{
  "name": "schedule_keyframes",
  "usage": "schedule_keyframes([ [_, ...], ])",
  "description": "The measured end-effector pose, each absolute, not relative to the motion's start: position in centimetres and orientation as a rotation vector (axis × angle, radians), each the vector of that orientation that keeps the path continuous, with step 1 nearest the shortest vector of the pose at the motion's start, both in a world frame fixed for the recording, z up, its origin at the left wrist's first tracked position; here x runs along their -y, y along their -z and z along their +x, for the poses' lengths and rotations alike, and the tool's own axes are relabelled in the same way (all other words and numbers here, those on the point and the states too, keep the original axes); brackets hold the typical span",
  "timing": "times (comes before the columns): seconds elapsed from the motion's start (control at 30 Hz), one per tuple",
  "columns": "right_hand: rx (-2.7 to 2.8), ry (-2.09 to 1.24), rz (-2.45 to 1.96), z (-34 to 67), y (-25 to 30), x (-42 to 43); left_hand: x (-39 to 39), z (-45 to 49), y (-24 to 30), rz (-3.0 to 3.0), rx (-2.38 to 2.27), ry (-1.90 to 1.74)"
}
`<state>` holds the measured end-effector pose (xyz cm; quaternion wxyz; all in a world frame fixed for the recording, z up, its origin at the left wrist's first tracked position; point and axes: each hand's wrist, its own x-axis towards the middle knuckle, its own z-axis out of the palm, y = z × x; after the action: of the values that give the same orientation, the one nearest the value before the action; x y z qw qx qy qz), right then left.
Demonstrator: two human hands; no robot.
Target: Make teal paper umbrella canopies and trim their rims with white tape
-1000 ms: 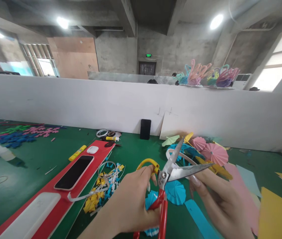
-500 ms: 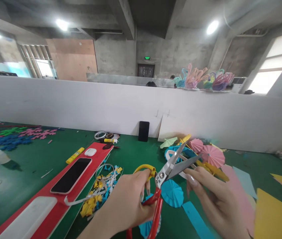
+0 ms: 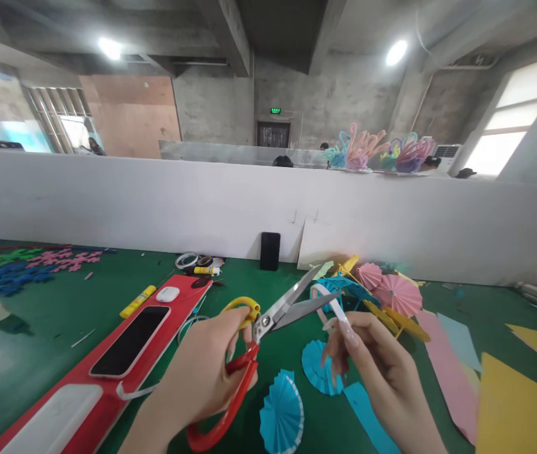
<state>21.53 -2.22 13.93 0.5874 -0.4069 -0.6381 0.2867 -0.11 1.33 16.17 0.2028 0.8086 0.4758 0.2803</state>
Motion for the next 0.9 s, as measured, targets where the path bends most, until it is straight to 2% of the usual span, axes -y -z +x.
schedule_keyframes([
  [0.17,1.474,-0.776,-0.847,21.27,-13.82,2.14,-1.88,-0.57,-16.68,2.424,-1.434,-0.544],
  [0.53,1.586,-0.733,-0.955,21.95,-13.50,2.10,-2.27,-0.58,-16.29,2.423,-1.454,-0.428],
  [0.9,1.707,-0.612,-1.061,21.96,-14.17,2.86,-1.89,-0.36,-16.03,2.438,-1.392,-0.467],
])
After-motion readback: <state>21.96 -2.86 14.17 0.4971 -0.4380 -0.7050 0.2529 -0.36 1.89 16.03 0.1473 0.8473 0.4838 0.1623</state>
